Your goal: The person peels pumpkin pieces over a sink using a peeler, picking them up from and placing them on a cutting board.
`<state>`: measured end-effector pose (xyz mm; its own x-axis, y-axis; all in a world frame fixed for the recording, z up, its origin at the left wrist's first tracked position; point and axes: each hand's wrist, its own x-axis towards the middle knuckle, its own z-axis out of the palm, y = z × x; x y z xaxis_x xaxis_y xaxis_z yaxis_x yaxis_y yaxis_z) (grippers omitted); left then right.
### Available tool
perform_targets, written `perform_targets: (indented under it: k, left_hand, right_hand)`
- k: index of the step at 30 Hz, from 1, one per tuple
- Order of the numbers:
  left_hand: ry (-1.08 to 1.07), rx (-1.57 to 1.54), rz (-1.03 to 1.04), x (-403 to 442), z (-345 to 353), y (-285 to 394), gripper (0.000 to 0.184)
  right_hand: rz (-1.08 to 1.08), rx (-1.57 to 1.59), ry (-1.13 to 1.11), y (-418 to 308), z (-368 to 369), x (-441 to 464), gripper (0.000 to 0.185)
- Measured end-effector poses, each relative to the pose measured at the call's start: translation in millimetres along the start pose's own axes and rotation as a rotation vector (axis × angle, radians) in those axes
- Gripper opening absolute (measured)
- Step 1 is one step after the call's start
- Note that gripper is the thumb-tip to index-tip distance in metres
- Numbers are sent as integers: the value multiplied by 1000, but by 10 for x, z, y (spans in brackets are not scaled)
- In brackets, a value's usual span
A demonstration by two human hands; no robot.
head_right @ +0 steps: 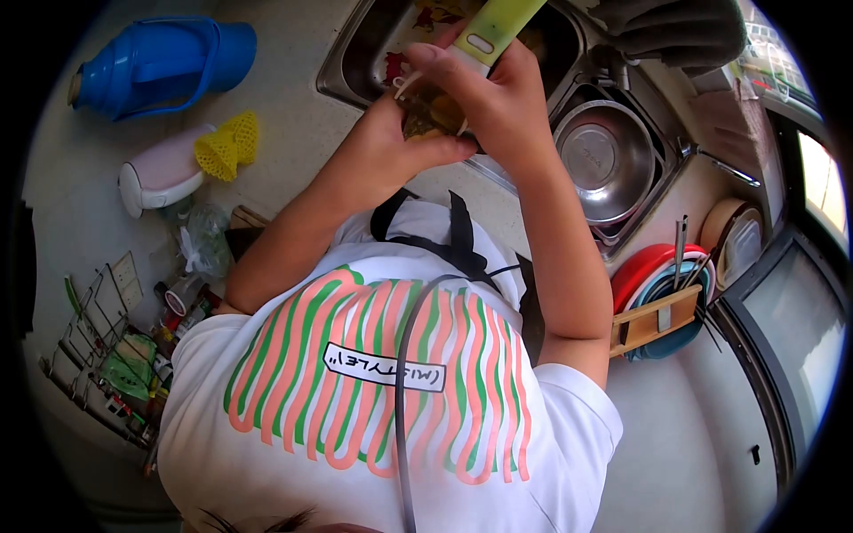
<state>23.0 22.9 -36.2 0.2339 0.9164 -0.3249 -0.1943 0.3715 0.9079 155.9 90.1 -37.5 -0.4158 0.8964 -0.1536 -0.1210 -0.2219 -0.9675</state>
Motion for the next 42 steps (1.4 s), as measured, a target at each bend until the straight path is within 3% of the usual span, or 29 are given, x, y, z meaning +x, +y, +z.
perform_targets:
  k: [3, 6, 9, 15, 18, 24, 27, 31, 42]
  left_hand:
    - [6, 3, 60, -24, 13, -52, 49]
    - [5, 152, -55, -76, -31, 28, 49]
    - [29, 108, -58, -100, -1, -4, 52]
    - [102, 126, -32, -158, 56, 80, 59]
    - [97, 41, 75, -143, 47, -23, 62]
    - [90, 37, -21, -121, -37, -29, 60]
    - [126, 41, 71, -58, -70, -153, 58]
    - [110, -73, -76, -83, -88, -56, 55]
    - [97, -103, -31, -106, -178, -163, 52]
  right_hand:
    - [8, 41, 21, 10, 14, -6, 17]
    - [13, 69, 20, -17, 26, -29, 17]
    - [15, 87, 29, -47, 59, -48, 17]
    - [22, 26, 57, -119, 80, -69, 17]
    - [26, 39, 87, -109, 61, -36, 16]
    - [55, 59, 135, 95, 11, 149, 22]
    - [71, 130, 163, 235, 9, 224, 22]
    - [126, 132, 144, 329, -9, 271, 21]
    - [168, 133, 151, 286, 72, 272, 25]
